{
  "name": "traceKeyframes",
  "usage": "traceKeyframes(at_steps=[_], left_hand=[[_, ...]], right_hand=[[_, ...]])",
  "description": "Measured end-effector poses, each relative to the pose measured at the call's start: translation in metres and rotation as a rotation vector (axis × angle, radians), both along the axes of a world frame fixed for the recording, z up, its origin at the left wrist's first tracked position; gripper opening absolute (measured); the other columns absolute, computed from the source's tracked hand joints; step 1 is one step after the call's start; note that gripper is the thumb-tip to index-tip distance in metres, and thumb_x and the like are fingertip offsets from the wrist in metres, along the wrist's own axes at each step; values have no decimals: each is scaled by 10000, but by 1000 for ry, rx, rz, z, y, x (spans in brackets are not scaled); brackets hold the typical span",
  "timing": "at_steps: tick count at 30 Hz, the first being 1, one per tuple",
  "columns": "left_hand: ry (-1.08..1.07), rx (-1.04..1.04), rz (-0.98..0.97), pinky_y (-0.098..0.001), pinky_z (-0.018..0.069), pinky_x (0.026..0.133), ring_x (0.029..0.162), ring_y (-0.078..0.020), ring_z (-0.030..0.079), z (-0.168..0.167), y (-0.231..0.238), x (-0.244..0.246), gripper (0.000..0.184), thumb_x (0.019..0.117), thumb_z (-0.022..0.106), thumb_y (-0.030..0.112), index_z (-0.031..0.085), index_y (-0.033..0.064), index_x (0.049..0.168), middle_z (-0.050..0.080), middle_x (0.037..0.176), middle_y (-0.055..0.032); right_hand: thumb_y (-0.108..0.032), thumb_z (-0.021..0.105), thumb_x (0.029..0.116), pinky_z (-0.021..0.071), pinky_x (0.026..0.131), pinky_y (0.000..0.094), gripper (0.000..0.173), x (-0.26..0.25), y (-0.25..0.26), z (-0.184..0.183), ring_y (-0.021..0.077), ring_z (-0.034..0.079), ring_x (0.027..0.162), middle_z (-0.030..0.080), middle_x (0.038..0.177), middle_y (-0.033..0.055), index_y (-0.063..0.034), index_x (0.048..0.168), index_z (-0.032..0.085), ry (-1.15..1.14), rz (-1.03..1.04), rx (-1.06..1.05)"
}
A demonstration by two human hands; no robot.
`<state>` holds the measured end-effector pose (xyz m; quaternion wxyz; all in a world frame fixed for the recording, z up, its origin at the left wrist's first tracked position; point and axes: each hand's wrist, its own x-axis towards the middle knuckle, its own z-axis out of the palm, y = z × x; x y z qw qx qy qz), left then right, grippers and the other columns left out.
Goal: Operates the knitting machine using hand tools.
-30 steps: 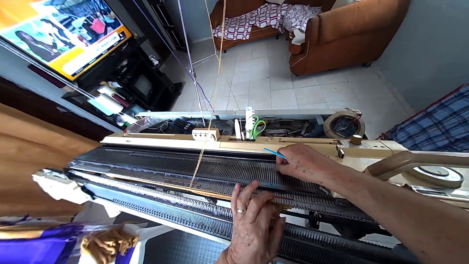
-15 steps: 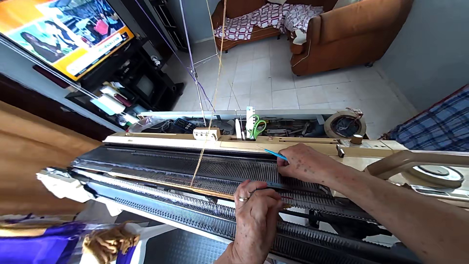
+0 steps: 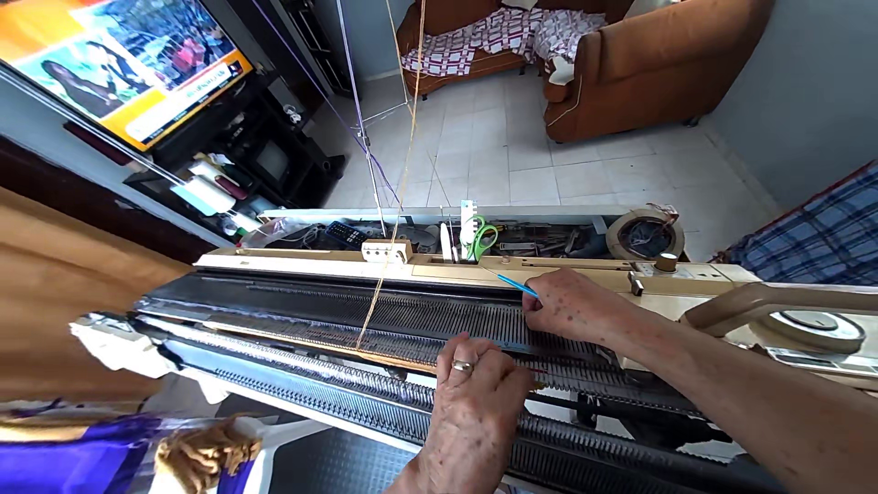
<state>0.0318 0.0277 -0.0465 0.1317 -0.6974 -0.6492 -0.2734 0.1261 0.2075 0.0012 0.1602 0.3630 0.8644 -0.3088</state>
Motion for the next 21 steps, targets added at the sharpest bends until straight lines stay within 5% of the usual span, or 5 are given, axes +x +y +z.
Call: traceKeyframes(at_steps=[5,10,21], left_hand=[[-24,34,45,-389,487,941,952,-182,673,-7,8,3,116,924,663,185,757,206,859,691,836,36],[-98,58,10,-324,438,956,1037,-154,628,-6,0,3,156,978,626,241,740,220,873,691,884,54],[-205,55,24,-324,453,905,1011,-143,653,-7,7,6,176,975,607,231,746,181,879,733,914,43]], right_hand=[[-202,682,976,491,736,419,150,1,1,0,237,637,824,662,846,100,-57,982,718,20,19,-19],[-186,629,1009,510,789,437,169,0,-2,1,270,660,893,685,916,128,-45,1049,715,-1,-40,8],[-235,702,969,488,755,439,190,1,-2,7,253,638,857,668,877,115,-47,976,724,-28,-38,-50]])
